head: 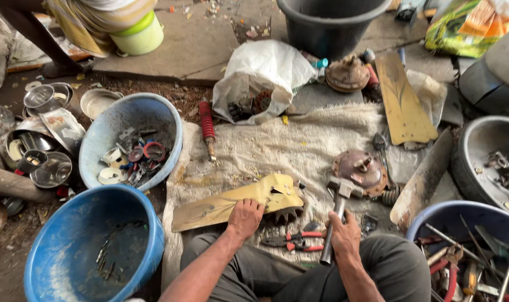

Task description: The person sits on the ground and uses a hammer and chisel to remove a metal plate from a gear-like component. They repeatedly strike the chisel to pry the plate loose, flip the assembly, and continue hammering until the plate is separated.

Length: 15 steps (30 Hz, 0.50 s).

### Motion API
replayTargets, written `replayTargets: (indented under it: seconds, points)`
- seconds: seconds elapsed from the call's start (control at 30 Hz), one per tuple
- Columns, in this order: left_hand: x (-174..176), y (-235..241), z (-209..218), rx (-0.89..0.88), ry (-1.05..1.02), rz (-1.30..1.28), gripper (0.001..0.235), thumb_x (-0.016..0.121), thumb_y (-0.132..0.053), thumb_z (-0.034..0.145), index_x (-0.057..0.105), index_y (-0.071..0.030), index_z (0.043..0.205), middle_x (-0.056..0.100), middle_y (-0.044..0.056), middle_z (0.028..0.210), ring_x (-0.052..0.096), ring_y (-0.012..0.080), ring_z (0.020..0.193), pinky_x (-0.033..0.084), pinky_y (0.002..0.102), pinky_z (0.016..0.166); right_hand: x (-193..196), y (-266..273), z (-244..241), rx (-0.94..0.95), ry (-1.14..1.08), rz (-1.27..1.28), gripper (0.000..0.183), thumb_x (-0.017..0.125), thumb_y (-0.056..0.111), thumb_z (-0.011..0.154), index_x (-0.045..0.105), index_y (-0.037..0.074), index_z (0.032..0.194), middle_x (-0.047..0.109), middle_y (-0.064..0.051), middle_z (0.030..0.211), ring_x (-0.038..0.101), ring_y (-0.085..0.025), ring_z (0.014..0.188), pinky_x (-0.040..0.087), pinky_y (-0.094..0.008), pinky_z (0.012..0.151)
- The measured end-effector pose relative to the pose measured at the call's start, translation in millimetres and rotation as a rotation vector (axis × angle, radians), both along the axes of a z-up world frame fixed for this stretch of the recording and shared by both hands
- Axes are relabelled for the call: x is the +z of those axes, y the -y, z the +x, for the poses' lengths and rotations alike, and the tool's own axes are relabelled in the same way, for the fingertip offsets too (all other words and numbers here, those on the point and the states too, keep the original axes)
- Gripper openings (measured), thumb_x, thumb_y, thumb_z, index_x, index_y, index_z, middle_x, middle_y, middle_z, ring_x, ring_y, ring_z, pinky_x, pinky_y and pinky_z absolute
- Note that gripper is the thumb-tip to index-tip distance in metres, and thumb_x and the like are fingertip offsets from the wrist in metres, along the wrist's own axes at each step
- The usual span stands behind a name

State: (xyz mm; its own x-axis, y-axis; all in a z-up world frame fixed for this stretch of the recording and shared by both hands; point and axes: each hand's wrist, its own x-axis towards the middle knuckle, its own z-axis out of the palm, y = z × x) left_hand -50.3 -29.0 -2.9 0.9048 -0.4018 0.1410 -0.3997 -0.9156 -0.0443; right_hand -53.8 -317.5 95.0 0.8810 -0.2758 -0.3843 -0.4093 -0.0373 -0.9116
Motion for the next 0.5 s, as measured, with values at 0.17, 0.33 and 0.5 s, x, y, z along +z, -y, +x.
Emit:
replayTargets:
  seconds: [0.17, 0.33, 0.5]
  points:
    - [19, 1, 1, 0.171, -0.498, -0.020, 0.037, 0.069, -0.028, 0.094, 0.062, 0.002, 0.114, 0.042, 0.025, 0.151, 0.049, 0.0359, 0.134, 0.050, 0.048, 0.100, 24, -14, -12, 0.214, 0.049, -0.166, 0.063, 0.062, 0.016, 0.094, 0.042, 0.004, 0.152, 0.065, -0.011, 0.077, 0.061, -0.019, 0.052, 0.053, -0.033, 0.040]
    - [18, -11, 12, 0.462, -0.509, -0.411, 0.067, 0.086, -0.036, 0.082, 0.054, -0.012, 0.135, 0.028, 0.020, 0.161, 0.030, 0.0355, 0.150, 0.037, 0.049, 0.118, 22, -45, -15, 0.436, -0.075, -0.416, 0.075, 0.056, 0.022, 0.098, 0.019, 0.027, 0.163, 0.065, -0.007, 0.079, 0.062, -0.020, 0.057, 0.054, -0.037, 0.043]
    - [5, -24, 20, 0.490, -0.576, -0.249, 0.085, 0.083, -0.024, 0.085, 0.037, -0.022, 0.157, 0.022, 0.011, 0.169, 0.027, 0.0367, 0.152, 0.044, 0.051, 0.111, 19, -70, -10, 0.716, -0.131, -0.703, 0.070, 0.061, 0.029, 0.101, 0.029, 0.022, 0.162, 0.073, -0.015, 0.084, 0.064, -0.020, 0.061, 0.048, -0.037, 0.053]
